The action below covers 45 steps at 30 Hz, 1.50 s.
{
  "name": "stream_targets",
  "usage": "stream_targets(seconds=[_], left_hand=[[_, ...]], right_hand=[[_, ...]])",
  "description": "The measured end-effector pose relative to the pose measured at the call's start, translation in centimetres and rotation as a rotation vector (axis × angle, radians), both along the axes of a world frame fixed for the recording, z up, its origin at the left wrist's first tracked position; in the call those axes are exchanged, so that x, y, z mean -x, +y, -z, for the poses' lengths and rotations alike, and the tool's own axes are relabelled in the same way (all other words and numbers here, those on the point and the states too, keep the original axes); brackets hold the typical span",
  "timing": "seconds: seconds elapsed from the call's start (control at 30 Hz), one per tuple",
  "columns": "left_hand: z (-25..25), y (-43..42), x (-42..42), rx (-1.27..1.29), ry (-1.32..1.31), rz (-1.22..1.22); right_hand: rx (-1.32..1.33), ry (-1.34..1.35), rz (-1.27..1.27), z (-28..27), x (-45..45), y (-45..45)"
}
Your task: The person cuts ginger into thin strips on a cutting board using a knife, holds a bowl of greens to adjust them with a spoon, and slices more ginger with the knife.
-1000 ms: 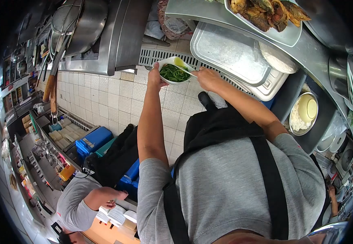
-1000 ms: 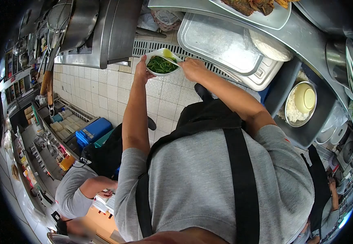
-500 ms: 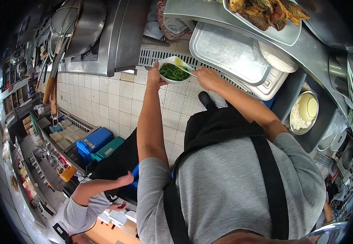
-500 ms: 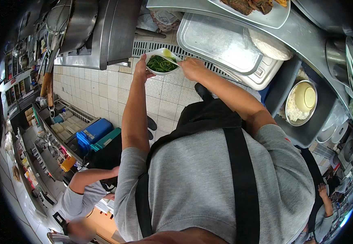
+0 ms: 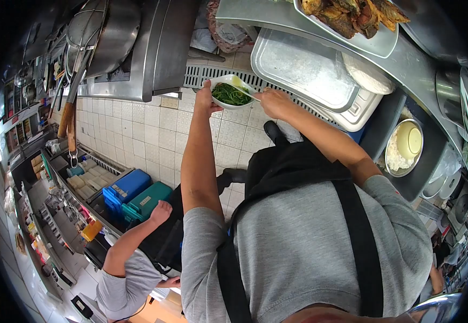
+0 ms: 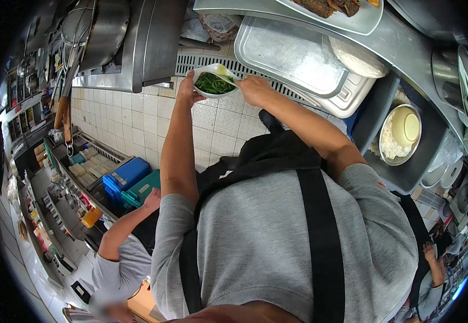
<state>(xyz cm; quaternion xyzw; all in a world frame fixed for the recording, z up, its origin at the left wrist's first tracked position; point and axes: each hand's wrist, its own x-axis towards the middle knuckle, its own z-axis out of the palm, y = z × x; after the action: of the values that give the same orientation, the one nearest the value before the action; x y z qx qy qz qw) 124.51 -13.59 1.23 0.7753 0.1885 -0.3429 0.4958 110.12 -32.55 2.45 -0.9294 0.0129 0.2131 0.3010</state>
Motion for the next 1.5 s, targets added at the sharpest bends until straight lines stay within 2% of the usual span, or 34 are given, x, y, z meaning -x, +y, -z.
stream_targets(seconds=[0.83, 1.23, 1.4, 1.5], left_hand=[[-1.4, -0.4, 0.1, -0.065, -0.007, 0.044], [-0.5, 0.0, -0.3, -0.085, -0.02, 0.082], [0.4, 1.2, 0.8, 0.054, -0.069, 0.039], [0.8, 2.2, 4.0, 0.203, -0.238, -0.094]], right_hand=[[0.007, 0.038, -0.007, 0.4, 0.2, 0.5], [-0.014, -0.005, 0.021, 1.0, 0.6, 0.7], [0.062, -0.094, -0.005, 0.2, 1.0, 0.9], [0.161, -0.164, -0.048, -2.9, 1.7, 0.9]])
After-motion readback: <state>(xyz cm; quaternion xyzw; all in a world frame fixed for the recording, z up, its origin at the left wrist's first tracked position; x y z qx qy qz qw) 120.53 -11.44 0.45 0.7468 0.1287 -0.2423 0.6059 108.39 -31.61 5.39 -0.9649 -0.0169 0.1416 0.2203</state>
